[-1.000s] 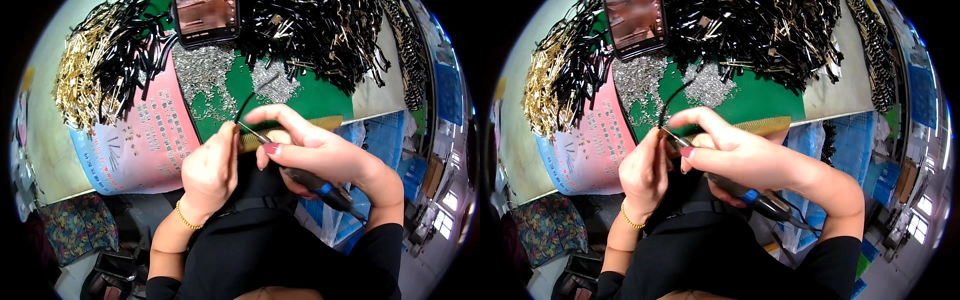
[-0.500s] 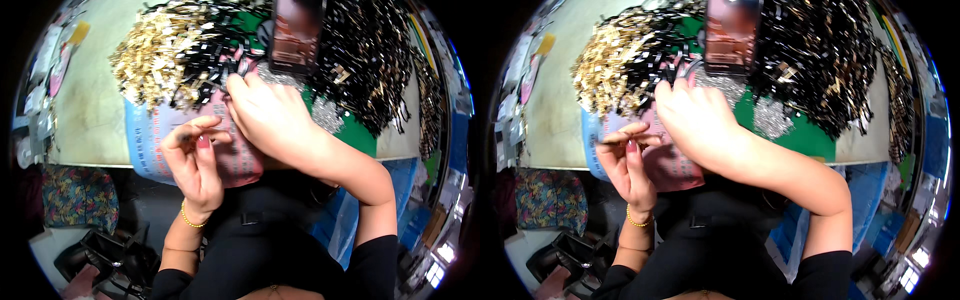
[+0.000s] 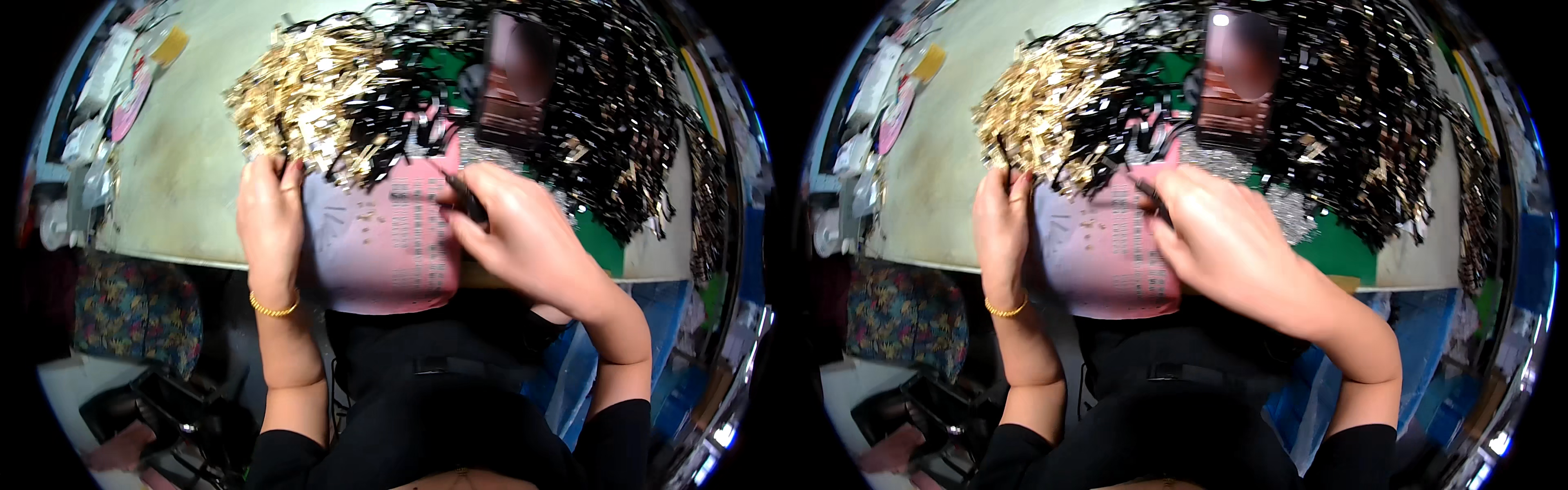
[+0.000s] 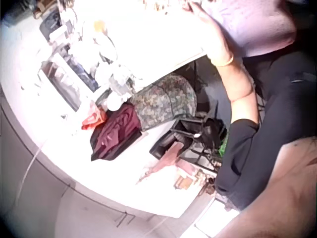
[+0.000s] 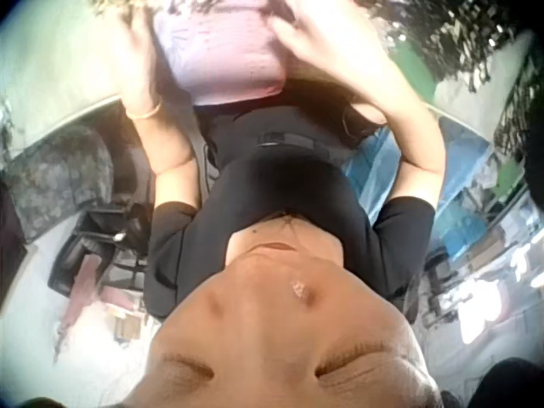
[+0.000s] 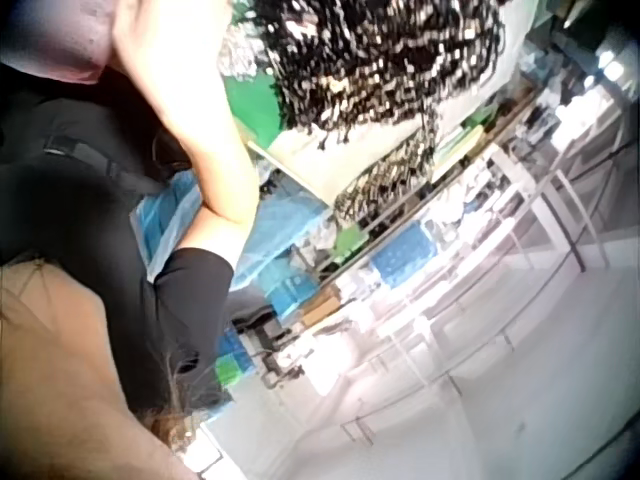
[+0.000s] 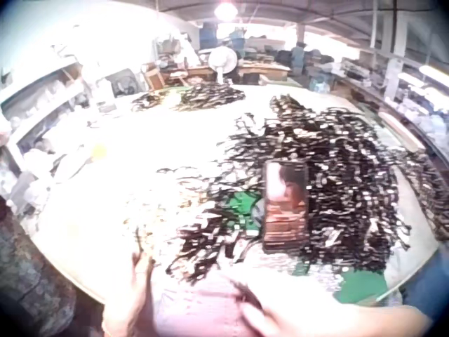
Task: The person assembles eyeglasses by attaching temple arms to frames using a screwdriver. They repeatedly pick up frames and temple arms, align the hinge, and tighten screws. Completed glasses are placed aside on the work surface.
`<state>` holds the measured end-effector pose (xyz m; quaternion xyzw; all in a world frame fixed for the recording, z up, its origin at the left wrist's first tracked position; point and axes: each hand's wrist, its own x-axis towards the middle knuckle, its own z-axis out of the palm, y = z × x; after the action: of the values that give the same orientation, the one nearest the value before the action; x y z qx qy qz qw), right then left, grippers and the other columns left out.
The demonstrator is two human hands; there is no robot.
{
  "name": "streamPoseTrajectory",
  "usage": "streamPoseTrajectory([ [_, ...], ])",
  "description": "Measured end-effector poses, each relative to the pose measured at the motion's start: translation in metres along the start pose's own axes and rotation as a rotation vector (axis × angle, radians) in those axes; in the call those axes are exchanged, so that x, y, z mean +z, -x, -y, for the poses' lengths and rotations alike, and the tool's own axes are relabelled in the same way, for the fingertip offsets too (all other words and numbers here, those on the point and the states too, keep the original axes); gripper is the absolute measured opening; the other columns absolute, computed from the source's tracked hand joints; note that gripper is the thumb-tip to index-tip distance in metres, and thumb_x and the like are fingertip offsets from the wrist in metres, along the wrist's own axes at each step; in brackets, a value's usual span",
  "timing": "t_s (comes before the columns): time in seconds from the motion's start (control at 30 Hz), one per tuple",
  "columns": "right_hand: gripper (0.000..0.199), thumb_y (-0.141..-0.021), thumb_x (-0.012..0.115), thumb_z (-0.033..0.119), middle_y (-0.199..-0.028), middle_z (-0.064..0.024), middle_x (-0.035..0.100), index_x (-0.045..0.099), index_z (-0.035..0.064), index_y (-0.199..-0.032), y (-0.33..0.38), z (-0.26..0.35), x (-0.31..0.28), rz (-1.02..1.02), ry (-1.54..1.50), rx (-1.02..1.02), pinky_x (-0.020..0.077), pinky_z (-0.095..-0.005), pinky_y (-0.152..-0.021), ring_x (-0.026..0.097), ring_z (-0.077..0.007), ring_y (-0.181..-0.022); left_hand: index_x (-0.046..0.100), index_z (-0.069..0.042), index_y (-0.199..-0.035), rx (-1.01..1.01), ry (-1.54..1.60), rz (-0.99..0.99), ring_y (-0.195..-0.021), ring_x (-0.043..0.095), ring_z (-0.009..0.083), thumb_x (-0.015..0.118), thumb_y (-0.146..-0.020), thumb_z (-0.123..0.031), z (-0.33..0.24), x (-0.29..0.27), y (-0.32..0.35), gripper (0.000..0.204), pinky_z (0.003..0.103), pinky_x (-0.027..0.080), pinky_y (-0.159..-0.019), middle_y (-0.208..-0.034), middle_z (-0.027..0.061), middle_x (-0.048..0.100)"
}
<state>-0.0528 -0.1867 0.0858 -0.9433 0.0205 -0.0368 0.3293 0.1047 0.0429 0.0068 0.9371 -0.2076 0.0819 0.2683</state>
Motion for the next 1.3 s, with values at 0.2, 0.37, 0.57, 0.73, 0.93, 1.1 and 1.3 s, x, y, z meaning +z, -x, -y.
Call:
streamPoseTrajectory([
  [0.2,0.023,-0.091,0.072,0.014,-0.092,-0.0162,0.069,0.057,-0.0026,-0.096,0.076,-0.012,-0.028,0.125,-0.493,0.251,0.0512,-0.0359,-0.066,0.069,-0.0256,-0.076,0.057,0.002,-0.096,0.027,-0.013,-0.044,-0.082,0.059,0.0384,0.07,-0.095,-0.014,-0.011,0.013,0.007,0.021,0.044,0.048,-0.077,-0.089,0.0206,0.062],
  [0.37,0.015,-0.095,0.071,0.005,-0.101,-0.0133,0.073,0.056,0.0015,-0.094,0.125,-0.026,-0.029,-0.042,-0.876,0.515,0.0503,-0.0253,-0.06,0.064,-0.0081,-0.077,0.055,0.0,-0.139,-0.072,0.275,-0.174,-0.087,0.064,0.0182,0.055,-0.105,-0.009,-0.024,0.015,0.018,0.035,0.033,0.051,-0.078,-0.095,0.0113,0.065],
  [0.57,0.015,-0.097,0.066,0.0,-0.105,-0.0218,0.071,0.052,0.0044,-0.1,0.139,-0.034,-0.008,-0.338,-1.238,0.379,0.049,-0.0201,-0.051,0.057,-0.006,-0.059,0.06,0.0,-0.107,-0.081,1.306,0.324,-0.085,0.062,0.0093,0.064,-0.097,0.001,-0.125,0.002,0.081,0.011,0.022,0.05,-0.074,-0.103,0.0101,0.07],
  [0.73,0.018,-0.096,0.067,-0.001,-0.106,-0.0244,0.071,0.051,0.0044,-0.1,0.128,-0.021,-0.001,-0.473,-1.336,0.392,0.0504,-0.0227,-0.052,0.06,-0.0092,-0.058,0.058,0.003,-0.107,-0.269,1.522,0.516,-0.097,0.07,0.0151,0.066,-0.095,0.007,-0.154,0.016,0.116,0.015,0.022,0.054,-0.078,-0.108,0.0198,0.073],
  [0.93,0.018,-0.097,0.064,-0.002,-0.107,-0.0259,0.071,0.047,0.0047,-0.1,0.125,-0.019,0.0,-0.606,-1.344,0.41,0.0522,-0.0248,-0.052,0.061,-0.0109,-0.057,0.058,0.002,-0.105,-0.299,1.613,0.431,-0.101,0.071,0.0219,0.066,-0.096,0.006,-0.149,0.022,0.123,0.013,0.03,0.057,-0.088,-0.107,0.0216,0.073],
  [1.1,0.016,-0.099,0.062,-0.001,-0.108,-0.0294,0.069,0.047,0.004,-0.102,0.125,-0.018,0.006,-0.466,-1.279,0.356,0.0529,-0.025,-0.052,0.06,-0.0103,-0.057,0.057,0.002,-0.107,-0.266,1.685,0.459,-0.1,0.072,0.0228,0.066,-0.096,0.006,-0.149,0.028,0.127,0.015,0.03,0.057,-0.087,-0.106,0.0221,0.073],
  [1.3,0.016,-0.098,0.063,-0.002,-0.108,-0.0249,0.07,0.049,0.0038,-0.101,0.124,-0.017,0.001,-0.499,-1.346,0.405,0.0509,-0.0245,-0.051,0.059,-0.0102,-0.056,0.056,0.002,-0.106,-0.285,1.718,0.427,-0.099,0.072,0.0239,0.067,-0.096,0.004,-0.147,0.028,0.129,0.015,0.032,0.058,-0.087,-0.104,0.023,0.074],
])
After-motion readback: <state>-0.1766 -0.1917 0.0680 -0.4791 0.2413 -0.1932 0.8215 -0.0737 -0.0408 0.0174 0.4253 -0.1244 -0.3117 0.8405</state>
